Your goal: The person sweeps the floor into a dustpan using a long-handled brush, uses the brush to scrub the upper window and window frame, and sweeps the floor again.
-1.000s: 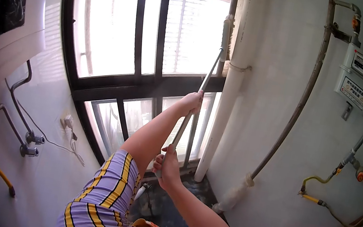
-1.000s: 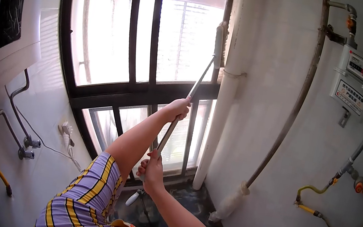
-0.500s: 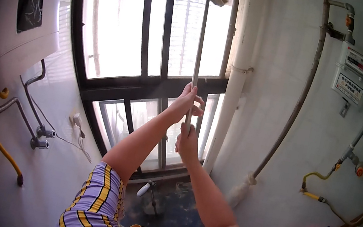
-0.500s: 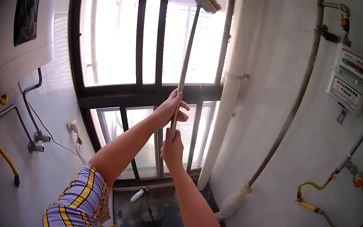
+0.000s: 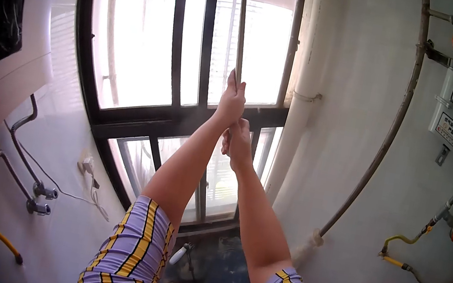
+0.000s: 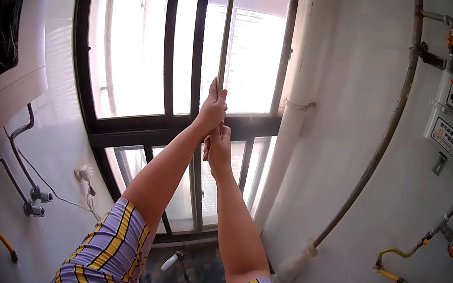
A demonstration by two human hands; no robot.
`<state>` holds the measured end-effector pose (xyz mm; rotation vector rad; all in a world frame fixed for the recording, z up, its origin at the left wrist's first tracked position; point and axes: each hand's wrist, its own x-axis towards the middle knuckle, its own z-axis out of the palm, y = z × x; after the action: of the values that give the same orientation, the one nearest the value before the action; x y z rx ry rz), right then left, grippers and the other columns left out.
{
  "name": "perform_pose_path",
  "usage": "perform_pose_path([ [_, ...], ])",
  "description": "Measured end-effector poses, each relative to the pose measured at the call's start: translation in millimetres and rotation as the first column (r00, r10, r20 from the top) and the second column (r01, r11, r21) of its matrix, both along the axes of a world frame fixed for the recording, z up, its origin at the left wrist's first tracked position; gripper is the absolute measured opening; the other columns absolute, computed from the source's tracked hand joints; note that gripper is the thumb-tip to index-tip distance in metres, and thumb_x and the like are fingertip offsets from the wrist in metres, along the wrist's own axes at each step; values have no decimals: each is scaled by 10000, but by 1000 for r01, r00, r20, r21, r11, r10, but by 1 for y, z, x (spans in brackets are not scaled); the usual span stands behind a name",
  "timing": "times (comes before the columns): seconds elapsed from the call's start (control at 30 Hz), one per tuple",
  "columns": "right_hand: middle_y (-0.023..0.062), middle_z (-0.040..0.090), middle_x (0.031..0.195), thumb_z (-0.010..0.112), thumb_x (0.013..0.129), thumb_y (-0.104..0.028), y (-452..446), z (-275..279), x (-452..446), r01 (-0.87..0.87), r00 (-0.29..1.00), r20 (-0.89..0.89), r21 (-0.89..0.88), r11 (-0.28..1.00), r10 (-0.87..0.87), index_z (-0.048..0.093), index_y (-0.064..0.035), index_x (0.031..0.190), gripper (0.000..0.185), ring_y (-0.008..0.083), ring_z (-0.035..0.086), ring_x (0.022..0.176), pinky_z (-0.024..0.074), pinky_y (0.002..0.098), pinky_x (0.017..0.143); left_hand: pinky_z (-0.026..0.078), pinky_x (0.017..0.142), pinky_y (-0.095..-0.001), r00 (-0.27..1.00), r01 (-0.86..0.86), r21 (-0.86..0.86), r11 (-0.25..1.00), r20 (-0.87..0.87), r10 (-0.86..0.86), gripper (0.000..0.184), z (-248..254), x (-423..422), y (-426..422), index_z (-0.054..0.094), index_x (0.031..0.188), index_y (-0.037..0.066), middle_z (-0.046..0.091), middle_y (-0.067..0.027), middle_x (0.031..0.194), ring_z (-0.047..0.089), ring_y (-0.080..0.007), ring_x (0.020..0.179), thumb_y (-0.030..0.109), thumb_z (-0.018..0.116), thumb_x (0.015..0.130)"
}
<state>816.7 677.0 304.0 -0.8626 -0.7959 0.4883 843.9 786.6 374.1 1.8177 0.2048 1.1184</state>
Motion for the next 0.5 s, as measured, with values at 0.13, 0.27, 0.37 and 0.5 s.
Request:
perform_pose_path([
  [0.13, 2, 431, 620, 519, 1012, -414, 28, -35, -21, 69, 992, -109, 63, 996, -62, 397, -67, 1109, 380, 75, 386, 407, 343, 248, 373, 483, 844, -488, 977, -48, 82, 995, -202, 64, 611, -21, -19, 6, 179, 1541, 108, 632, -352, 1044, 633, -473, 969, 327, 412, 1021],
  [0.27, 73, 543, 1021, 351, 1050, -469, 42, -46, -54, 63, 960, -279, 145, 987, -21, 329, -98, 1363, 486, 148, 600, 817, 526, 288, 626, 413, 1026, -438, 923, 95, 256, 962, -384, 10, 610, -46, -32, -2, 275, 1530, 113, 572, -344, 1255, 522, -480, 1228, 365, 458, 1006],
  [0.37, 26, 549, 973, 387, 1056, -379, 41, -37, -70, 133, 923, -377, 131, 982, -75, 463, -103, 1220, 330, 123, 580, 849, 506, 299, 731, 395, 1055, -423, 950, 114, 243, 963, -310, -34, 603, -51, -36, 2, 322, 1521, 120, 559, -307, 1314, 500, -443, 1281, 370, 487, 997],
  [0.5, 3, 500, 761, 335, 1059, -472, 51, -6, -53, 68, 986, -160, 136, 988, -46, 346, -109, 1336, 457, 68, 475, 529, 381, 225, 421, 430, 1007, -427, 956, 59, 137, 989, -294, -16, 600, 4, -40, 8, 301, 1534, 139, 597, -295, 1265, 567, -413, 1210, 347, 475, 999],
])
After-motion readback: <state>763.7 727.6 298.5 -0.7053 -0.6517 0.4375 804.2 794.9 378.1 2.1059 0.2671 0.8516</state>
